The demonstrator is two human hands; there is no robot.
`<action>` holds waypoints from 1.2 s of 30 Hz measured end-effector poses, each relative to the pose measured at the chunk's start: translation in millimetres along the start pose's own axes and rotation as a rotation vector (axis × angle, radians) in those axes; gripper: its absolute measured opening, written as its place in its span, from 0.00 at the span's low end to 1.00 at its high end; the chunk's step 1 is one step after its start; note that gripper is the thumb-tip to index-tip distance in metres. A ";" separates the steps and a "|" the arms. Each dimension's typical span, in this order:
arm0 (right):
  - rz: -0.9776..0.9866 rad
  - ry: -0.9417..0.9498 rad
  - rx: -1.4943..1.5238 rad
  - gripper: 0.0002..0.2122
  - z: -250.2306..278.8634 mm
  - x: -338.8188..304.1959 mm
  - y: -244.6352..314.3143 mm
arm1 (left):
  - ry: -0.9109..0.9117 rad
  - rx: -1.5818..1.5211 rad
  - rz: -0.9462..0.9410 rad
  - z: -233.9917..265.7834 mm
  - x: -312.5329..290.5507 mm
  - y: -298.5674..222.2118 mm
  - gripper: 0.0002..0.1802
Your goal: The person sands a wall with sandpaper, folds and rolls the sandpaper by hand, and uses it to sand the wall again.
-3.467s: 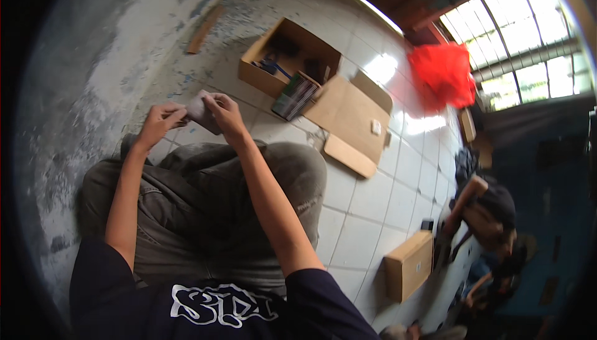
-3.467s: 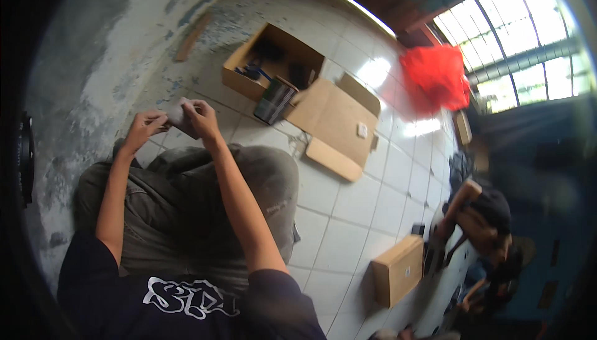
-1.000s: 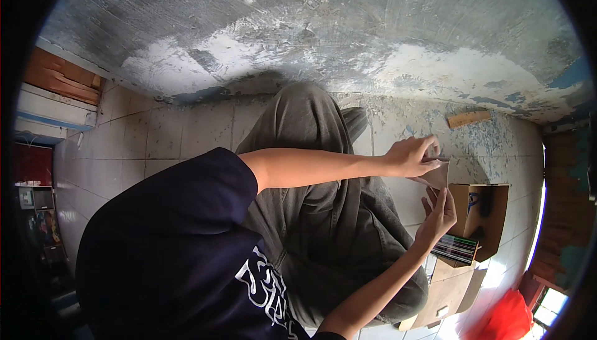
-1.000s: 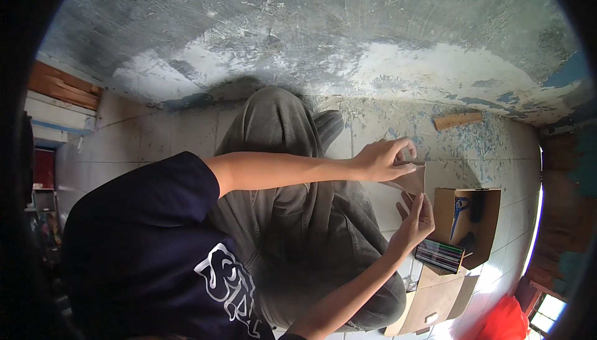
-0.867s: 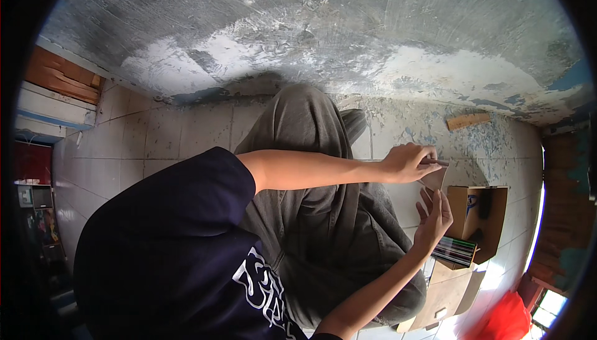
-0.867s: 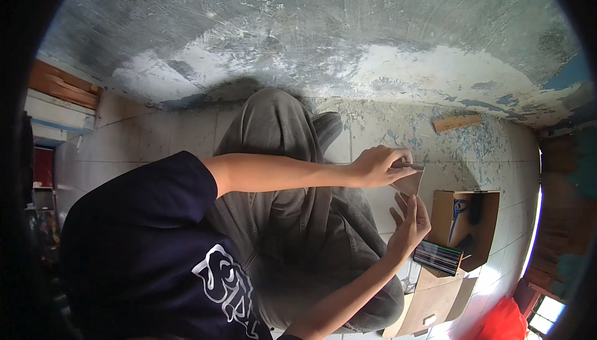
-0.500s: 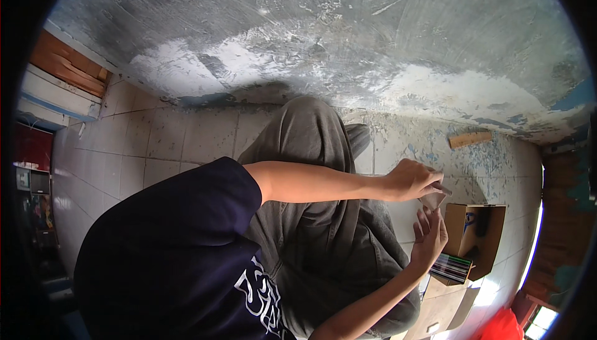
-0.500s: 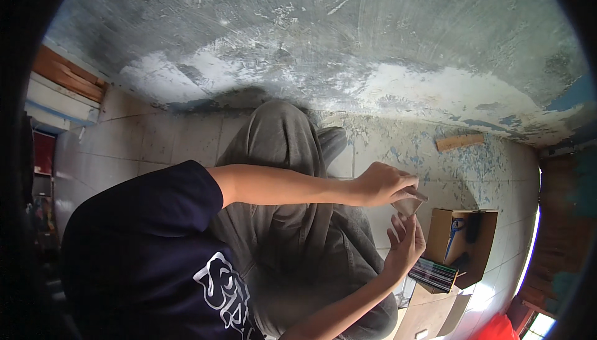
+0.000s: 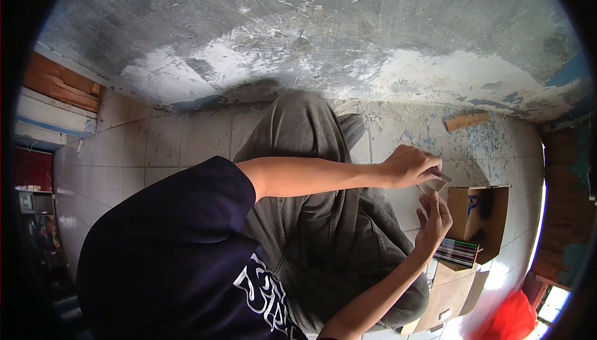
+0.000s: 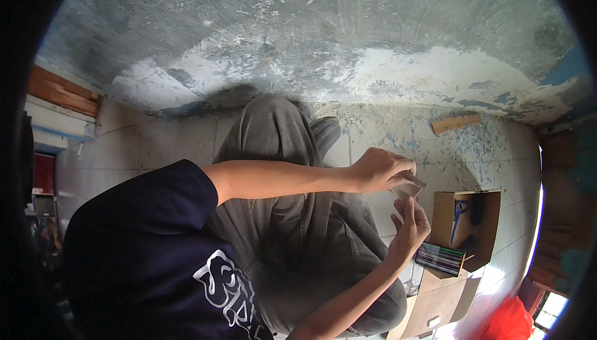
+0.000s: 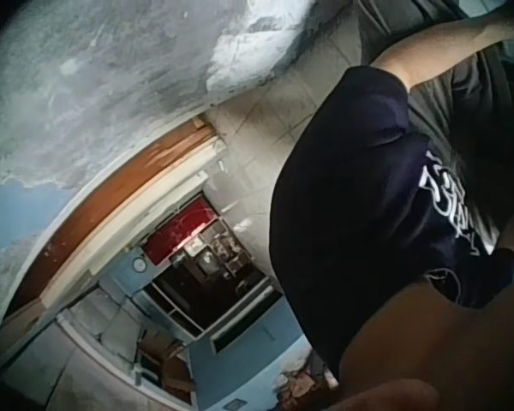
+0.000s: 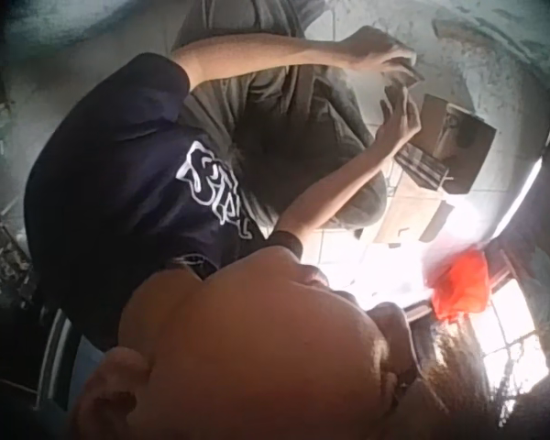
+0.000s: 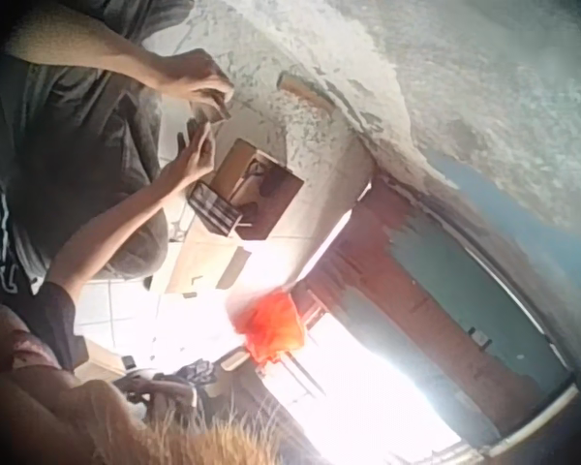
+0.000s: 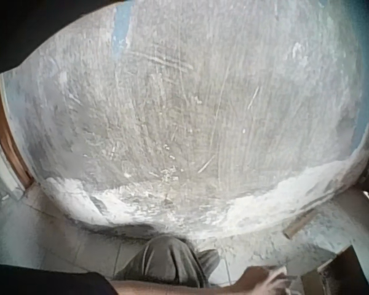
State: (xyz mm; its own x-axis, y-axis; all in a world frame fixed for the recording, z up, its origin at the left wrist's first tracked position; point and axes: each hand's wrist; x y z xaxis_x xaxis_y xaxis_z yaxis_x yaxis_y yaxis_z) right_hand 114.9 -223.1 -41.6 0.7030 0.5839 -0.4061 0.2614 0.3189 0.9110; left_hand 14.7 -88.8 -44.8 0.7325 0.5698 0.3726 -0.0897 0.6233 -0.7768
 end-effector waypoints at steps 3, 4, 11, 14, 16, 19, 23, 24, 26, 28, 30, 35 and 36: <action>0.011 0.003 -0.001 0.08 0.8 1.2 -1.4 | 0.014 -0.024 -0.004 0.5 -1.0 -1.9 0.09; 0.013 0.016 0.006 0.08 0.9 1.6 -1.9 | 0.015 -0.020 -0.004 -0.1 -1.3 -1.8 0.09; 0.053 -0.003 -0.024 0.09 0.4 6.3 -3.4 | 0.043 -0.015 -0.020 -1.6 -1.5 -3.5 0.09; 0.068 -0.009 0.006 0.08 -7.0 2.8 -0.7 | 0.036 -0.035 -0.022 -2.2 -2.1 -1.1 0.09; 0.115 -0.020 0.082 0.08 -13.2 0.1 2.4 | 0.028 -0.053 0.002 -3.0 -3.4 0.3 0.09; 0.123 -0.008 0.054 0.07 -10.7 3.2 -2.2 | 0.045 -0.082 0.055 -3.9 -5.1 2.1 0.10; 0.140 0.006 0.008 0.07 3.8 10.4 -16.7 | 0.144 -0.129 0.074 -5.2 -7.3 -2.9 0.14; 0.171 0.014 -0.014 0.07 4.6 10.6 -16.9 | 0.176 -0.142 0.118 -4.3 -6.1 -7.6 0.15; 0.232 0.011 -0.049 0.05 0.3 11.6 -15.7 | 0.219 -0.137 0.182 -1.4 -5.6 -6.3 0.18; 0.354 -0.019 -0.199 0.05 7.4 17.0 -16.3 | 0.255 -0.191 0.126 -4.4 -0.5 -7.0 0.20; 0.439 -0.001 -0.335 0.06 -2.7 13.0 -8.3 | 0.207 -0.261 0.073 -5.4 -1.1 2.6 0.19; 0.610 -0.030 -0.243 0.08 -22.6 3.1 -2.5 | 0.466 -0.172 0.288 33.0 7.6 -20.8 0.14; 0.634 0.037 -0.137 0.11 -29.8 -6.8 -2.7 | 0.402 -0.152 0.204 40.5 0.8 -23.1 0.14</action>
State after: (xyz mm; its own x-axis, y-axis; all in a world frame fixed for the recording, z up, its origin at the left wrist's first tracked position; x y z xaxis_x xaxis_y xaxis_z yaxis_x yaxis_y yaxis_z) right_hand 89.7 -205.8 -43.4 0.6695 0.7145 0.2033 -0.2852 -0.0054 0.9584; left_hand -10.0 -81.0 -6.0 0.9160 0.4011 0.0017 -0.1810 0.4173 -0.8906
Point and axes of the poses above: each hand's wrist, its own x-axis towards the middle knuckle, its own z-axis out of the back of the hand, y = z × x, and after that the axes turned 1 degree about -z, right-handed
